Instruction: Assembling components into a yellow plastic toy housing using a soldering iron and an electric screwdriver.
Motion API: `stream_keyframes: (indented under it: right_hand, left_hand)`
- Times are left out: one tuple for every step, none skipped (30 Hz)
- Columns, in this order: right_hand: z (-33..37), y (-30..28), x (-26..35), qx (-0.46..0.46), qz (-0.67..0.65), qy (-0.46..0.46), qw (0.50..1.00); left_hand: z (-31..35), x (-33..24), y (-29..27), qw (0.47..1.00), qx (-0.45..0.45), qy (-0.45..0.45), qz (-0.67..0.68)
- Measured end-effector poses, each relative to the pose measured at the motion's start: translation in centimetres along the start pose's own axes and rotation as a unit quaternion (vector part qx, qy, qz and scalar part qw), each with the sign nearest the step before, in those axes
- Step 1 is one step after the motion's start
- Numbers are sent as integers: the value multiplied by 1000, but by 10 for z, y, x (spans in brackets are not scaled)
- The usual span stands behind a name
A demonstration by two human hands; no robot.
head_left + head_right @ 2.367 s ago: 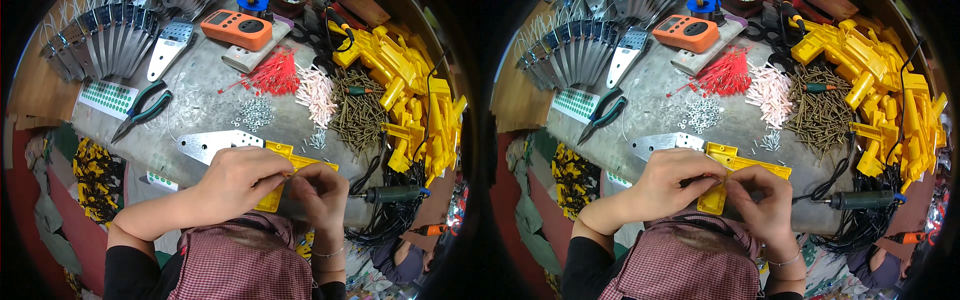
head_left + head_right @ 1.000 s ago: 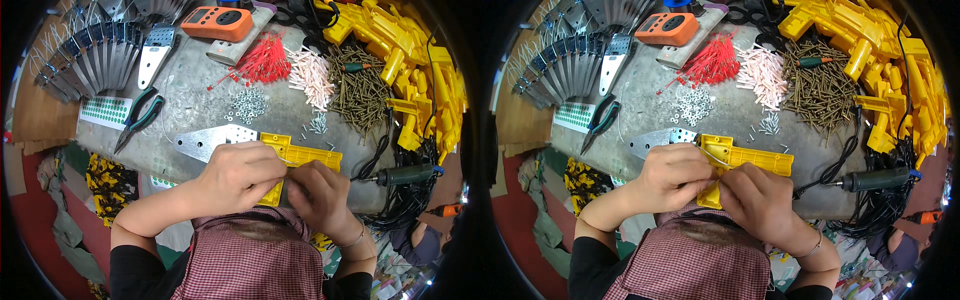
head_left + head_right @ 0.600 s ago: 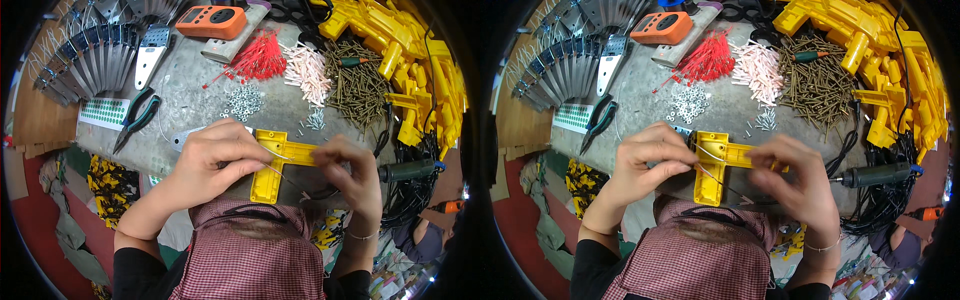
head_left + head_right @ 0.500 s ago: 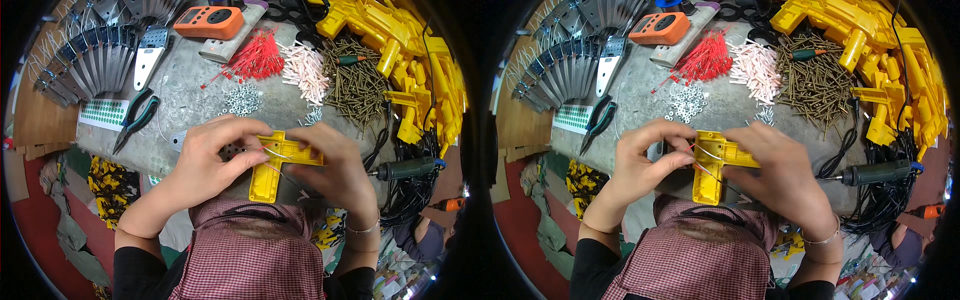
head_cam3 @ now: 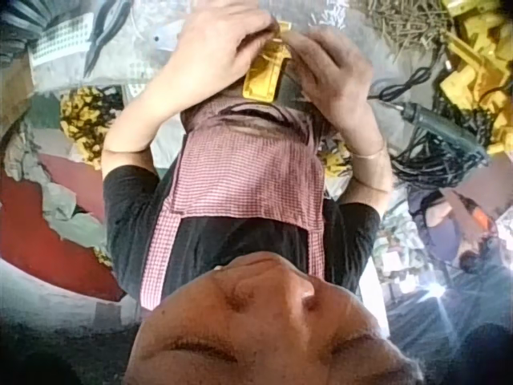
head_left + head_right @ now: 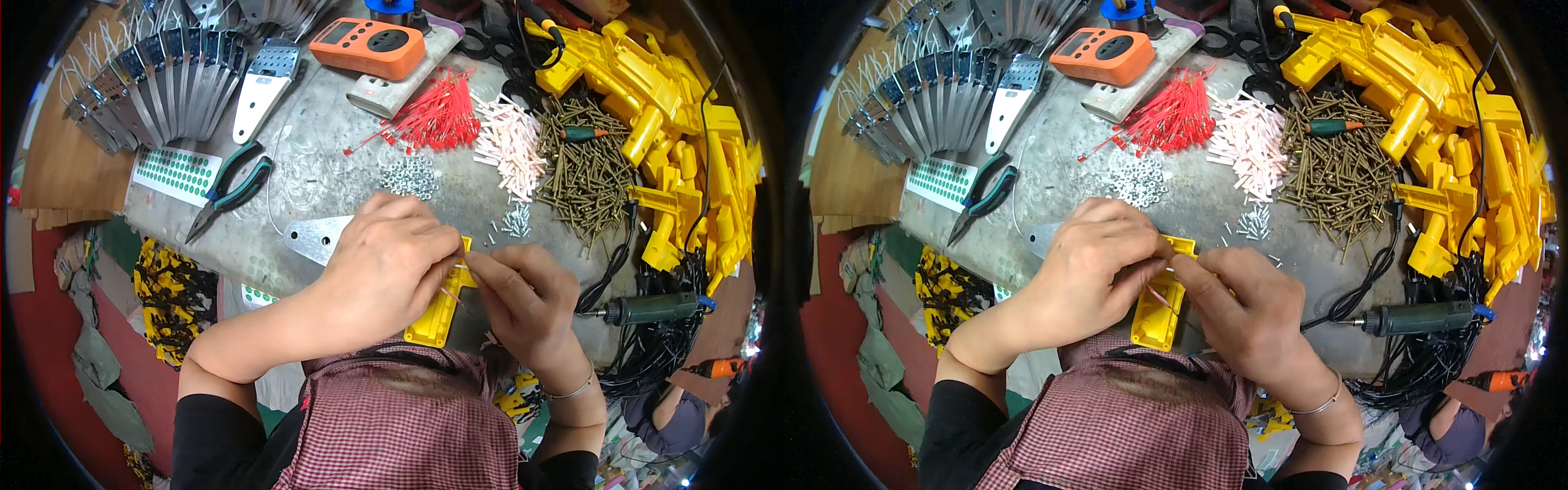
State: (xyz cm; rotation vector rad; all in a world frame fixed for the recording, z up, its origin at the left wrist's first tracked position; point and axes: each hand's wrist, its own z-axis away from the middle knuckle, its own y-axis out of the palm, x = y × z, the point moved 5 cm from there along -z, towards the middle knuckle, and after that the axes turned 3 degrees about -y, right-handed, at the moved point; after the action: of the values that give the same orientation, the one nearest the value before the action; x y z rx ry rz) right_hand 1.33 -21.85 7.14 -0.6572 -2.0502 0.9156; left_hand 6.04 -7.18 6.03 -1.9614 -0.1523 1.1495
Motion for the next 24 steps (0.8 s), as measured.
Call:
stream_keyframes:
  right_hand:
    - [-1, 1, -2, -2, 1, -1, 1000]
    - [-2, 1, -3, -15, -8, -6, 1000]
    - [-2, 0, -4, -26, -15, -10, 999]
    - [-3, -1, -4, -27, -13, -9, 1000]
    - [-4, 0, -6, -18, -37, 22, 999]
    - [-5, 1, -8, -9, -61, 52, 997]
    - [-5, 0, -7, -10, -60, 52, 997]
    - [-4, 2, -9, 2, -80, 85, 993]
    - [-4, 2, -10, 14, -99, 118, 988]
    - [-4, 1, -9, 11, -97, 120, 988]
    - [-4, 2, -10, 21, -118, 145, 982]
    - [-4, 3, -11, 31, -140, 169, 975]
    - [-3, 4, -11, 29, -139, 170, 975]
    - [-3, 5, -11, 20, -154, 167, 974]
    - [-2, 5, -10, 11, -168, 163, 972]
    - [-2, 4, -9, 7, -165, 165, 972]
    - [-2, 4, -9, 18, -170, 171, 970]
    - [-1, 5, -8, 31, -177, 177, 968]
    - [-1, 6, -8, 28, -177, 178, 967]
    - [0, 7, -9, 32, -183, 187, 965]
    - [1, 9, -10, 35, -190, 199, 961]
    - [2, 11, -13, 32, -190, 205, 960]
    - [1, 14, -16, 27, -196, 177, 964]
    - [1, 16, -16, 24, -202, 150, 967]
  left_hand:
    - [0, 1, 0, 1000, 7, -9, 18]
    - [1, 2, 0, 999, 14, -18, 35]
    - [0, 1, -1, 999, 14, -16, 36]
    - [0, 2, -2, 999, 19, -23, 37]
    - [0, 2, -2, 999, 24, -30, 39]
    - [1, 2, -1, 999, 24, -28, 39]
    - [2, 2, -1, 998, 16, -29, 47]
    - [3, 2, -1, 998, 8, -30, 54]
    - [4, 3, 1, 998, 9, -26, 54]
    - [5, 4, 2, 998, -2, -24, 62]
    - [5, 4, 2, 997, -14, -21, 70]
    - [6, 3, 2, 997, -13, -18, 70]
    - [7, 2, 1, 997, -15, -22, 66]
    - [8, 2, 0, 998, -18, -25, 63]
    - [9, 0, 0, 998, -17, -21, 63]
    - [10, 0, -1, 998, -18, -24, 64]
    - [10, 0, -1, 997, -19, -26, 65]
    - [10, 0, 0, 998, -17, -24, 64]
    - [10, -1, 0, 997, -19, -26, 65]
    - [10, -1, 1, 997, -21, -28, 67]
    - [10, 0, 3, 997, -15, -26, 68]
    - [9, 1, 5, 998, -19, -2, 59]
    - [7, 1, 7, 998, -23, 23, 50]
    - [8, 2, 9, 998, -14, 22, 53]
